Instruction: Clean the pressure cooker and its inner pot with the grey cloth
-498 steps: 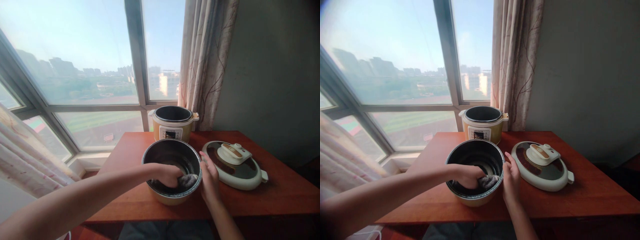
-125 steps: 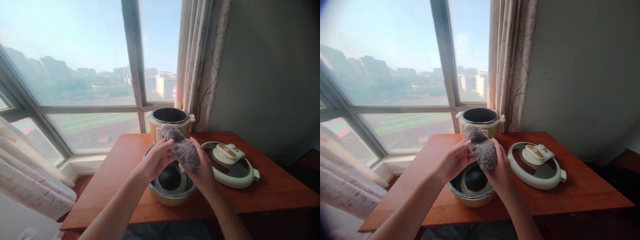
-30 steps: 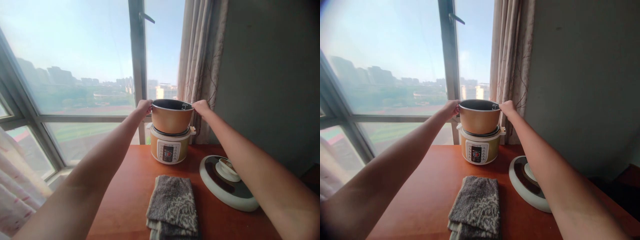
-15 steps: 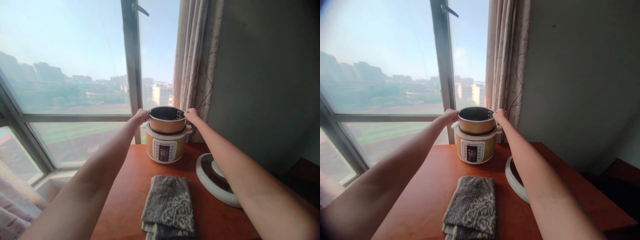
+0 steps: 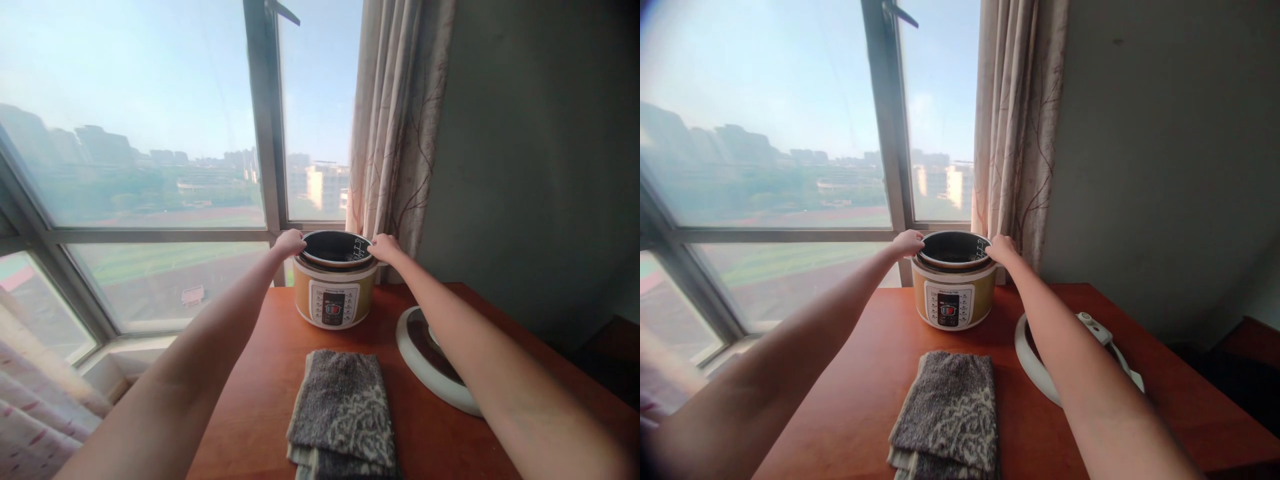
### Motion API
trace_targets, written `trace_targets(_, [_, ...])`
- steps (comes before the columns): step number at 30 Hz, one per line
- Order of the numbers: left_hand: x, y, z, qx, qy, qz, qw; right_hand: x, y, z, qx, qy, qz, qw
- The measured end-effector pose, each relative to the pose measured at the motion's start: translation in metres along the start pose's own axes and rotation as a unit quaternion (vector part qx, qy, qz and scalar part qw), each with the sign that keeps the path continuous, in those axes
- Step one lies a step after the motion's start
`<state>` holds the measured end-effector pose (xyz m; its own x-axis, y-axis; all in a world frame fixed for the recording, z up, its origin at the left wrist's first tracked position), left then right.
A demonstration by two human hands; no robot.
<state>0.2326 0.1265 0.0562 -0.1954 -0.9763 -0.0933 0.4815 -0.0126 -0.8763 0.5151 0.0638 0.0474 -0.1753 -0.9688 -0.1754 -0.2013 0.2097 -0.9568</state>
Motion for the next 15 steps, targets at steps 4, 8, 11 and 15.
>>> trace_targets(4, [0.007,-0.002,0.000,-0.073,0.013,-0.003,0.997,0.005,0.000,-0.001,0.015,-0.006,-0.013,1.000])
trace_targets(8, [0.019,-0.002,0.002,-0.117,0.014,0.003,0.993,0.015,-0.002,-0.002,0.030,-0.011,-0.023,0.999])
trace_targets(11, [0.029,-0.002,0.006,-0.136,0.019,0.005,0.991,0.026,-0.004,-0.002,0.040,-0.015,-0.028,0.999])
trace_targets(15, [0.047,-0.001,0.009,-0.143,0.027,0.009,0.989,0.043,-0.008,-0.002,0.046,-0.023,-0.032,0.998])
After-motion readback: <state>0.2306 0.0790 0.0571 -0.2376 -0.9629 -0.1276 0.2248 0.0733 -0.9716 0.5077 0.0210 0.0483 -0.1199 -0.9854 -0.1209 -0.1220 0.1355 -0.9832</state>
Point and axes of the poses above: each hand's wrist, its own x-axis away from the middle knuckle, its own y-axis out of the palm, z = x × y, the point moved 3 cm from there along -x, towards the middle knuckle, and after that the axes turned 6 degrees about -z, right-handed, at the moved point
